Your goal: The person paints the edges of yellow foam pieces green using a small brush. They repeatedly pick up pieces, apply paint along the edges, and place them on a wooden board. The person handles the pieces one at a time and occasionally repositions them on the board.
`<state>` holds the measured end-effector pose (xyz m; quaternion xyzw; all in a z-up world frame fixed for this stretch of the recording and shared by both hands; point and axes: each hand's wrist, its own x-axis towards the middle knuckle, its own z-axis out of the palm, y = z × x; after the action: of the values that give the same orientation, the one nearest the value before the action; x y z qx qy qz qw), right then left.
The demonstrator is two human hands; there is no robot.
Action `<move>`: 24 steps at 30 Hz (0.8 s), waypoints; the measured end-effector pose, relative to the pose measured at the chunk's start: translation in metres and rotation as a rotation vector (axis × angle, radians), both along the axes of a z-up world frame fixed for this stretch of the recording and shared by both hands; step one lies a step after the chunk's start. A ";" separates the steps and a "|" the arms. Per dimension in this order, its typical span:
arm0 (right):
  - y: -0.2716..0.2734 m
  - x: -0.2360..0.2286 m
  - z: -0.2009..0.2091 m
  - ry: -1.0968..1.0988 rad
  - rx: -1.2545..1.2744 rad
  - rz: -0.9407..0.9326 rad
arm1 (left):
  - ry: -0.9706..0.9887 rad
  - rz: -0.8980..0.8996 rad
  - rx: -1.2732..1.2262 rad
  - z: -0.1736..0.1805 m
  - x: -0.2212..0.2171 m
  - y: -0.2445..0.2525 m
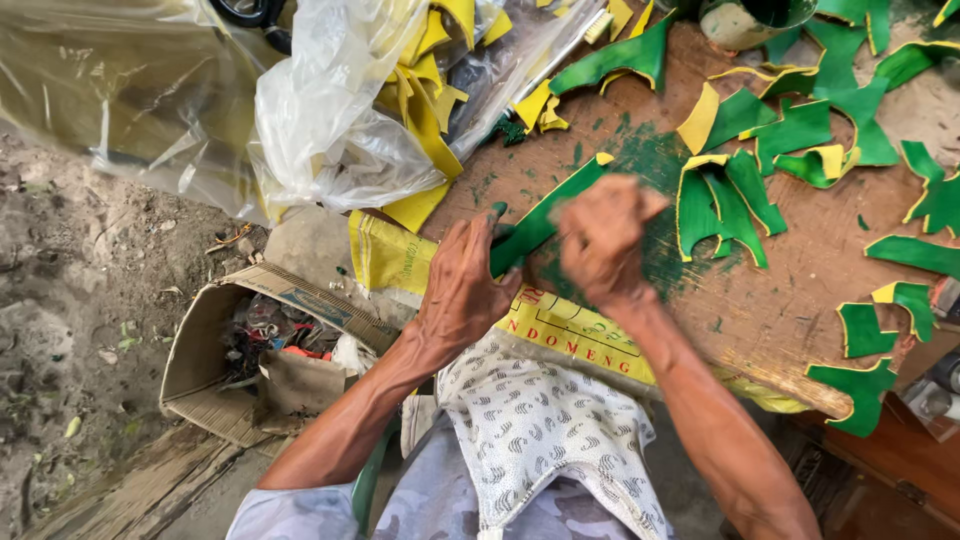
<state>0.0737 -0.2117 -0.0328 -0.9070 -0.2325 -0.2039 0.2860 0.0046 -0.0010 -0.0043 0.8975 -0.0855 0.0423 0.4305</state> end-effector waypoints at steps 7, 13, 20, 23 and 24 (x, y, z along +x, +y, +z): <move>0.014 -0.004 0.015 0.033 0.090 0.062 | -0.005 0.007 0.005 0.002 0.005 0.000; 0.007 0.016 0.024 -0.031 -0.012 -0.171 | 0.000 -0.011 0.012 0.000 -0.003 0.001; -0.010 -0.011 0.018 0.052 0.152 -0.158 | 0.003 -0.061 -0.059 0.006 0.022 -0.020; -0.027 -0.015 0.024 0.088 0.161 -0.189 | -0.131 -0.042 -0.093 0.009 0.022 -0.013; -0.032 -0.016 0.025 0.087 0.160 -0.197 | -0.130 -0.030 -0.057 0.010 0.018 -0.005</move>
<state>0.0572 -0.2436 -0.0076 -0.9077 -0.1125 -0.2094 0.3458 0.0222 -0.0057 0.0058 0.8788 -0.1255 0.0962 0.4503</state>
